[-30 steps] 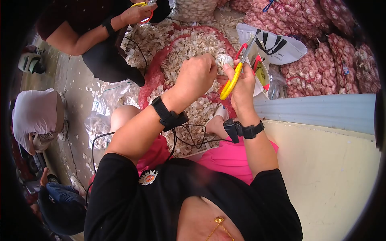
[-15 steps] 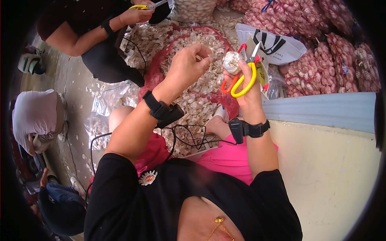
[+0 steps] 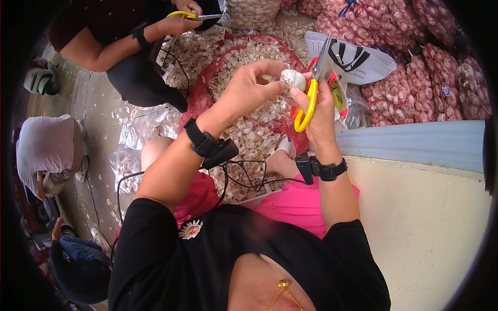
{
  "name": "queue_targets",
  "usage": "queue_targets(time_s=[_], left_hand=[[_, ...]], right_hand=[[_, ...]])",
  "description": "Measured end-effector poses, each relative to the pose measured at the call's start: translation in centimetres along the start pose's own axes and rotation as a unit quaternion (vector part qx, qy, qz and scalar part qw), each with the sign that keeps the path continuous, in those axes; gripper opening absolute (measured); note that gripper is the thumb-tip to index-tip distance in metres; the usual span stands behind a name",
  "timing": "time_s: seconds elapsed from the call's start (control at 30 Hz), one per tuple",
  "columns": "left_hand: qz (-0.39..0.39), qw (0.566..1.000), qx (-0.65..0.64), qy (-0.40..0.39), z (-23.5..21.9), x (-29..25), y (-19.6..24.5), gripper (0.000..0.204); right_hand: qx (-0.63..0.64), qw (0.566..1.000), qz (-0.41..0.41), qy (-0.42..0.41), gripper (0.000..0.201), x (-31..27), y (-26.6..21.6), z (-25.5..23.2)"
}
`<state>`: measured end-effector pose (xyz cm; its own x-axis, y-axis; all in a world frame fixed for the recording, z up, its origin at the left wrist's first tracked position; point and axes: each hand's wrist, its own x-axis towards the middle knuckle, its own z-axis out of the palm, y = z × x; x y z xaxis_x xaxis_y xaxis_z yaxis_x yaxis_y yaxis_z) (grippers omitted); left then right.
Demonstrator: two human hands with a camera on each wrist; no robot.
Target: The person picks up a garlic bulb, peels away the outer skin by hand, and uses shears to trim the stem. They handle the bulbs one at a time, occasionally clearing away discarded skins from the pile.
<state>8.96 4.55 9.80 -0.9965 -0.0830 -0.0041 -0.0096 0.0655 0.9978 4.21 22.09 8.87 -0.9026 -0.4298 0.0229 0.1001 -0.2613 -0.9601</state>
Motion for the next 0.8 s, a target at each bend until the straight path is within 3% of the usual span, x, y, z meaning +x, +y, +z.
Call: queue_targets(time_s=[0.03,0.1,0.17,0.23,0.27,0.37,0.53,0.63,0.8], left_hand=[[-0.020,0.999,-0.044,-0.012,-0.1,-0.1,0.5,0.041],[-0.035,0.996,-0.067,-0.037,-0.1,-0.2,0.3,0.043],[-0.050,0.993,-0.089,-0.061,-0.2,-0.2,-0.1,0.044],[-0.064,0.969,-0.227,-0.071,-0.6,0.0,-0.3,0.043],[-0.064,0.969,-0.225,-0.073,-0.9,0.1,-0.3,0.043],[-0.099,0.892,-0.430,-0.102,-1.4,0.2,0.0,0.050],[-0.073,0.920,-0.372,-0.100,-0.8,-0.3,-0.2,0.054],[-0.007,0.946,-0.300,-0.119,-1.3,-0.6,1.1,0.058],[0.032,0.932,-0.346,-0.106,-3.0,-1.9,2.6,0.056]], right_hand=[[0.000,1.000,0.000,-0.001,0.042,0.0,-0.1,0.1],[-0.129,0.992,-0.012,-0.013,0.048,-0.3,-0.2,0.2],[-0.117,0.993,-0.021,-0.021,0.050,-0.4,0.0,0.3],[-0.075,0.997,-0.027,-0.021,0.053,-0.4,-0.1,0.5],[-0.074,0.997,-0.029,-0.019,0.053,-0.3,-0.2,0.5],[-0.023,0.997,-0.068,0.013,0.050,-0.4,-0.6,0.6],[-0.062,0.994,-0.083,0.025,0.046,-0.8,-0.9,0.6],[-0.042,0.996,-0.069,0.035,0.044,-0.6,-1.9,1.1],[-0.009,0.996,-0.080,0.026,0.048,0.8,-2.8,2.9]])
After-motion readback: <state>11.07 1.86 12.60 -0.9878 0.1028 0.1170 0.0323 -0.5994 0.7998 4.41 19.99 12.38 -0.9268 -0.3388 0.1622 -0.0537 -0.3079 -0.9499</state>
